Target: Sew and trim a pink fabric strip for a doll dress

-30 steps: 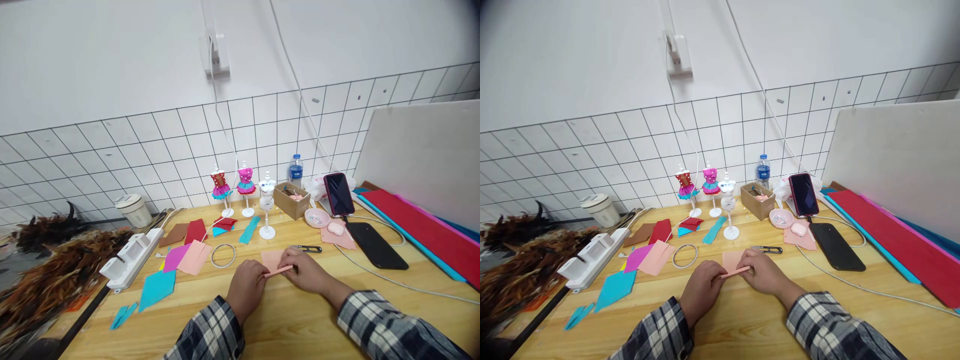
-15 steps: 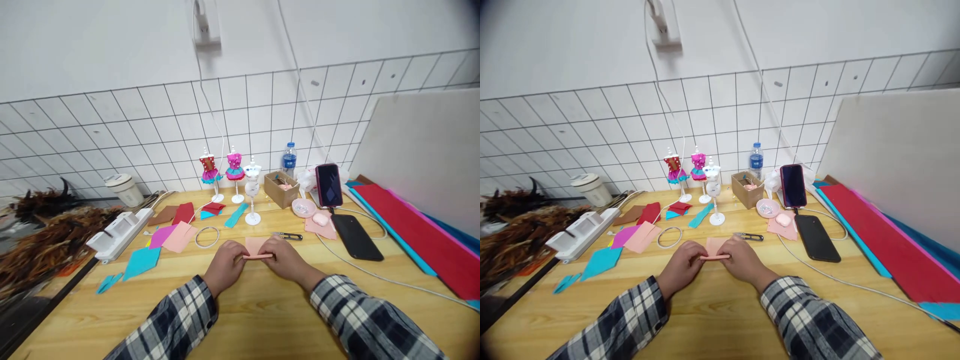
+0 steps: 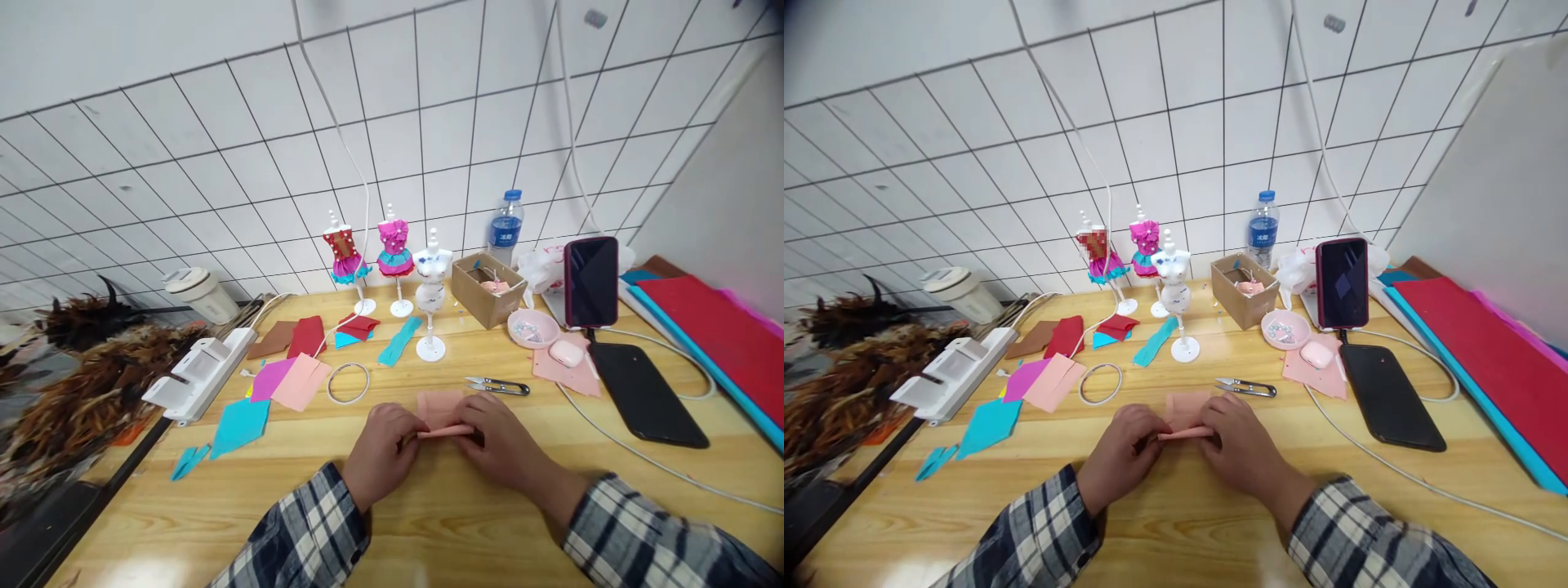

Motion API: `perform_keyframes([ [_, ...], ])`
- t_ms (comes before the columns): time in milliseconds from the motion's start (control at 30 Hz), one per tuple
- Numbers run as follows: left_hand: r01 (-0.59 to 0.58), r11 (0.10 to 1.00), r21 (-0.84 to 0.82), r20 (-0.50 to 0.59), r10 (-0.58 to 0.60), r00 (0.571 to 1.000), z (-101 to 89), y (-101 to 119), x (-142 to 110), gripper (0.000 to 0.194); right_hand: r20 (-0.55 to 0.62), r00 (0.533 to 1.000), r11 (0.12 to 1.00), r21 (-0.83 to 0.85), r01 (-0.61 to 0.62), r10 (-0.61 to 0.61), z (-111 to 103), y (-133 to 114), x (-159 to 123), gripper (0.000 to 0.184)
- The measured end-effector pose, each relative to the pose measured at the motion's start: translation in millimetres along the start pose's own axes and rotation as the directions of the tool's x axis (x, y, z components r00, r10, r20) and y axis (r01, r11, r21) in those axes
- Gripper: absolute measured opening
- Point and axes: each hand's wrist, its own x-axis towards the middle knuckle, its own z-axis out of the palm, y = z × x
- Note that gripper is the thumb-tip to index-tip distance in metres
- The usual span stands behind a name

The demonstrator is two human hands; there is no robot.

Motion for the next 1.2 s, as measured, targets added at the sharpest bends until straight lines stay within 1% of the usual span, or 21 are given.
perform_keyframes([
  [100, -0.014, 1.0, 0.019, 0.004, 0.014, 1.0, 1.3, -0.8, 0.7, 0.024, 0.001, 1.0, 1.0, -0.009, 0.028, -0.028, -0.4, -0.7, 1.5, 0.022],
  [167, 0.009, 1.0, 0.027, -0.006, -0.008, 1.0, 1.9, -1.5, 1.1, 0.024, 0.004, 1.0, 1.0, 0.006, 0.02, -0.02, -0.3, 0.1, 3.5, 0.022],
  [233, 0.054, 0.998, 0.018, -0.034, -0.054, 0.998, 2.7, -2.0, 1.6, 0.029, 0.005, 0.999, 0.999, 0.012, -0.037, 0.037, -0.3, 1.2, 6.0, 0.017],
  [333, 0.097, 0.995, -0.002, -0.058, -0.097, 0.994, 5.1, -2.0, 4.2, 0.04, 0.006, 0.994, 0.994, -0.009, -0.11, 0.11, -0.3, 2.2, 9.2, 0.016],
  [533, 0.124, 0.991, 0.041, -0.033, -0.123, 0.992, 11.9, 1.0, 13.1, 0.053, -0.046, 0.982, 0.983, 0.017, -0.182, 0.182, 2.3, 4.4, 10.3, 0.023],
  [567, 0.118, 0.992, 0.048, -0.043, -0.116, 0.992, 11.8, 2.5, 13.1, 0.055, -0.057, 0.98, 0.981, 0.015, -0.191, 0.191, 2.9, 5.2, 10.3, 0.024],
  [633, 0.064, 0.994, 0.091, -0.11, -0.054, 0.992, 9.7, 6.5, 10.7, 0.05, -0.076, 0.976, 0.979, 0.013, -0.205, 0.206, 3.9, 6.7, 10.2, 0.024],
  [700, -0.043, 0.98, 0.192, -0.17, 0.077, 0.982, 6.2, 10.7, 6.5, 0.035, -0.087, 0.974, 0.978, 0.008, -0.21, 0.21, 4.8, 8.2, 10.3, 0.024],
  [733, -0.113, 0.96, 0.256, -0.156, 0.157, 0.975, 4.5, 12.4, 4.4, 0.027, -0.09, 0.974, 0.978, 0.005, -0.21, 0.209, 5.3, 8.8, 10.2, 0.024],
  [767, -0.181, 0.93, 0.318, -0.112, 0.227, 0.968, 3.3, 13.6, 2.8, 0.022, -0.092, 0.974, 0.978, 0.001, -0.207, 0.206, 5.9, 9.4, 10.2, 0.024],
  [833, -0.286, 0.869, 0.405, 0.01, 0.308, 0.951, 2.4, 14.4, 1.7, 0.021, -0.095, 0.976, 0.98, -0.009, -0.198, 0.196, 7.2, 9.6, 10.1, 0.024],
  [900, -0.318, 0.841, 0.437, 0.091, 0.31, 0.946, 3.1, 13.5, 3.4, 0.024, -0.097, 0.978, 0.982, -0.024, -0.19, 0.186, 8.4, 8.3, 10.2, 0.024],
  [1000, -0.299, 0.857, 0.421, 0.152, 0.258, 0.954, 4.0, 12.8, 8.2, 0.023, -0.104, 0.98, 0.982, -0.072, -0.176, 0.168, 7.1, 4.7, 9.9, 0.025],
  [1100, -0.27, 0.867, 0.42, 0.167, 0.219, 0.961, 3.1, 14.8, 11.8, 0.023, -0.146, 0.976, 0.972, -0.146, -0.182, 0.161, -0.9, 3.2, 6.8, 0.032],
  [1200, -0.276, 0.863, 0.423, 0.156, 0.23, 0.961, 2.8, 15.8, 13.4, 0.025, -0.237, 0.962, 0.949, -0.246, -0.195, 0.136, -13.2, 4.3, 0.6, 0.04],
])
